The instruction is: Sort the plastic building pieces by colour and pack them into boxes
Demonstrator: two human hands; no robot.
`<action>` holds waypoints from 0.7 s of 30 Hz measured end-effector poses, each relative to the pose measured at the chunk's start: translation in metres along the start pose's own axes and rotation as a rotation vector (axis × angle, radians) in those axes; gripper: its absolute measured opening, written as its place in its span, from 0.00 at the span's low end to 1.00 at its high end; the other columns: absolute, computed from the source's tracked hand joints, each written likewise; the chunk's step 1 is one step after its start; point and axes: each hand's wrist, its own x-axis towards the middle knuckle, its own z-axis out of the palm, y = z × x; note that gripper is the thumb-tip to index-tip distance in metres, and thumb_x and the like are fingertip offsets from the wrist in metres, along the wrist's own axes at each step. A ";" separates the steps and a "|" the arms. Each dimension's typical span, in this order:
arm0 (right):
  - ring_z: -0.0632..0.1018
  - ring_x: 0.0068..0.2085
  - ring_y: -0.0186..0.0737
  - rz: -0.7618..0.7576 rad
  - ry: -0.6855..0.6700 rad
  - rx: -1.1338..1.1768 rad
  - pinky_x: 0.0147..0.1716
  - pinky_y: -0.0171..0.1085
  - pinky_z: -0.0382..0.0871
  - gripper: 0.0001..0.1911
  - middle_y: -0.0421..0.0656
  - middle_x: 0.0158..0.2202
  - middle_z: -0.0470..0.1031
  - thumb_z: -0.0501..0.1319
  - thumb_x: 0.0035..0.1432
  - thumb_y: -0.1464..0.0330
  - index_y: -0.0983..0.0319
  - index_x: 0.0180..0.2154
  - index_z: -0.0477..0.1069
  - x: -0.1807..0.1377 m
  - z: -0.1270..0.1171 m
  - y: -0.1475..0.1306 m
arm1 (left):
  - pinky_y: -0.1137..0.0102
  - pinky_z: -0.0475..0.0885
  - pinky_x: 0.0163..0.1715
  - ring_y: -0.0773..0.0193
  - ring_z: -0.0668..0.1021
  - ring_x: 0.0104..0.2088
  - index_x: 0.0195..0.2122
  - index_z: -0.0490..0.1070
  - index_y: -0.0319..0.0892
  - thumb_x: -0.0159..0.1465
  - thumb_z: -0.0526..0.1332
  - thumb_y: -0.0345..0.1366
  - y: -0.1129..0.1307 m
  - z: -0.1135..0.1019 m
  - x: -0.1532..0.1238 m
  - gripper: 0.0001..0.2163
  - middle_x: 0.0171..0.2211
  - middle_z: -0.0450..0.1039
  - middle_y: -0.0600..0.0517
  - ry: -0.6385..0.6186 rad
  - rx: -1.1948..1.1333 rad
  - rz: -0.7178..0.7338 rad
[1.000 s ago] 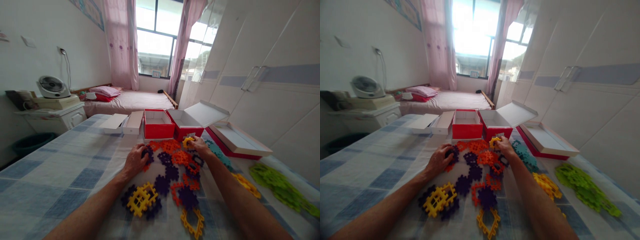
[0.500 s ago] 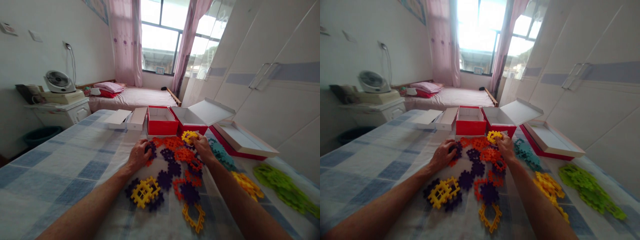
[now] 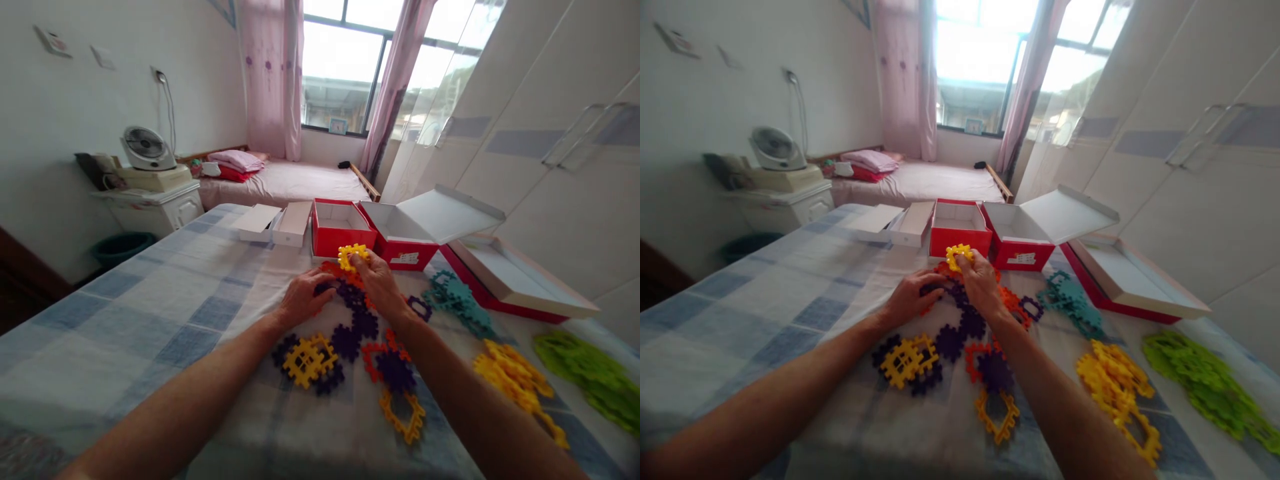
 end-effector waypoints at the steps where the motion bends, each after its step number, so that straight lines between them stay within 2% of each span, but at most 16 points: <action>1: 0.70 0.31 0.35 -0.025 0.055 -0.039 0.32 0.33 0.65 0.15 0.38 0.29 0.71 0.54 0.56 0.56 0.61 0.34 0.67 -0.001 -0.003 -0.005 | 0.68 0.70 0.45 0.62 0.76 0.42 0.41 0.74 0.43 0.61 0.58 0.34 -0.001 0.000 0.000 0.09 0.40 0.75 0.50 -0.007 0.005 -0.006; 3: 0.70 0.31 0.34 -0.050 0.120 -0.057 0.31 0.33 0.64 0.15 0.39 0.29 0.70 0.53 0.57 0.57 0.61 0.34 0.67 -0.007 -0.013 -0.019 | 0.69 0.70 0.43 0.63 0.76 0.39 0.38 0.75 0.42 0.61 0.57 0.32 -0.004 0.001 0.001 0.08 0.36 0.76 0.50 0.025 0.020 -0.037; 4: 0.69 0.31 0.34 -0.039 0.066 -0.046 0.31 0.33 0.63 0.15 0.39 0.29 0.70 0.53 0.57 0.57 0.62 0.34 0.67 -0.012 -0.018 -0.026 | 0.69 0.70 0.42 0.63 0.77 0.38 0.37 0.75 0.42 0.61 0.56 0.32 -0.006 0.002 0.001 0.09 0.36 0.76 0.50 0.054 0.029 -0.060; 5: 0.69 0.30 0.33 -0.018 -0.065 -0.032 0.30 0.32 0.63 0.15 0.39 0.29 0.70 0.53 0.57 0.57 0.62 0.33 0.67 -0.018 -0.022 -0.033 | 0.69 0.70 0.42 0.63 0.77 0.38 0.37 0.75 0.42 0.61 0.56 0.31 -0.007 0.002 0.002 0.09 0.35 0.76 0.50 0.082 0.038 -0.084; 8: 0.69 0.30 0.32 0.012 -0.635 -0.095 0.30 0.31 0.64 0.10 0.39 0.31 0.70 0.56 0.56 0.62 0.62 0.35 0.69 -0.046 -0.022 -0.046 | 0.70 0.70 0.42 0.63 0.77 0.38 0.38 0.75 0.42 0.61 0.55 0.30 -0.010 0.003 0.002 0.10 0.36 0.76 0.50 0.122 0.073 -0.139; 9: 0.69 0.32 0.32 -0.008 -0.754 -0.154 0.32 0.32 0.64 0.08 0.39 0.33 0.70 0.57 0.55 0.66 0.62 0.36 0.70 -0.057 -0.018 -0.047 | 0.70 0.70 0.43 0.63 0.76 0.39 0.38 0.75 0.42 0.61 0.55 0.30 -0.011 0.003 0.003 0.10 0.36 0.76 0.51 0.121 0.084 -0.144; 10: 0.70 0.33 0.32 -0.041 -0.810 -0.222 0.34 0.32 0.64 0.08 0.40 0.35 0.69 0.57 0.54 0.68 0.62 0.37 0.70 -0.068 -0.012 -0.047 | 0.70 0.69 0.43 0.63 0.76 0.39 0.37 0.75 0.42 0.60 0.55 0.30 -0.011 0.003 0.003 0.10 0.36 0.75 0.51 0.119 0.093 -0.145; 12: 0.70 0.38 0.34 -0.097 -0.794 -0.354 0.39 0.34 0.64 0.11 0.42 0.40 0.68 0.58 0.51 0.72 0.61 0.39 0.71 -0.086 0.000 -0.042 | 0.70 0.69 0.44 0.63 0.76 0.40 0.37 0.75 0.42 0.60 0.55 0.30 -0.012 0.003 0.003 0.10 0.36 0.76 0.51 0.108 0.101 -0.140; 15: 0.70 0.42 0.38 -0.092 -0.739 -0.472 0.43 0.37 0.64 0.20 0.45 0.46 0.66 0.61 0.49 0.70 0.61 0.47 0.68 -0.101 0.015 -0.032 | 0.70 0.69 0.45 0.63 0.76 0.40 0.37 0.75 0.42 0.60 0.55 0.30 -0.012 0.003 0.002 0.10 0.37 0.76 0.51 0.097 0.106 -0.142; 18: 0.71 0.42 0.42 -0.044 -0.727 -0.565 0.41 0.38 0.65 0.30 0.47 0.48 0.65 0.63 0.47 0.66 0.62 0.54 0.62 -0.105 0.021 -0.029 | 0.70 0.69 0.45 0.63 0.76 0.40 0.37 0.75 0.42 0.60 0.55 0.30 -0.013 0.004 0.002 0.10 0.37 0.76 0.51 0.087 0.109 -0.143; 21: 0.72 0.37 0.40 -0.029 -0.700 -0.652 0.37 0.38 0.65 0.28 0.46 0.47 0.64 0.64 0.46 0.65 0.61 0.51 0.64 -0.104 0.020 -0.033 | 0.70 0.69 0.45 0.63 0.76 0.40 0.37 0.75 0.43 0.60 0.55 0.30 -0.013 0.003 0.002 0.10 0.37 0.76 0.51 0.082 0.109 -0.145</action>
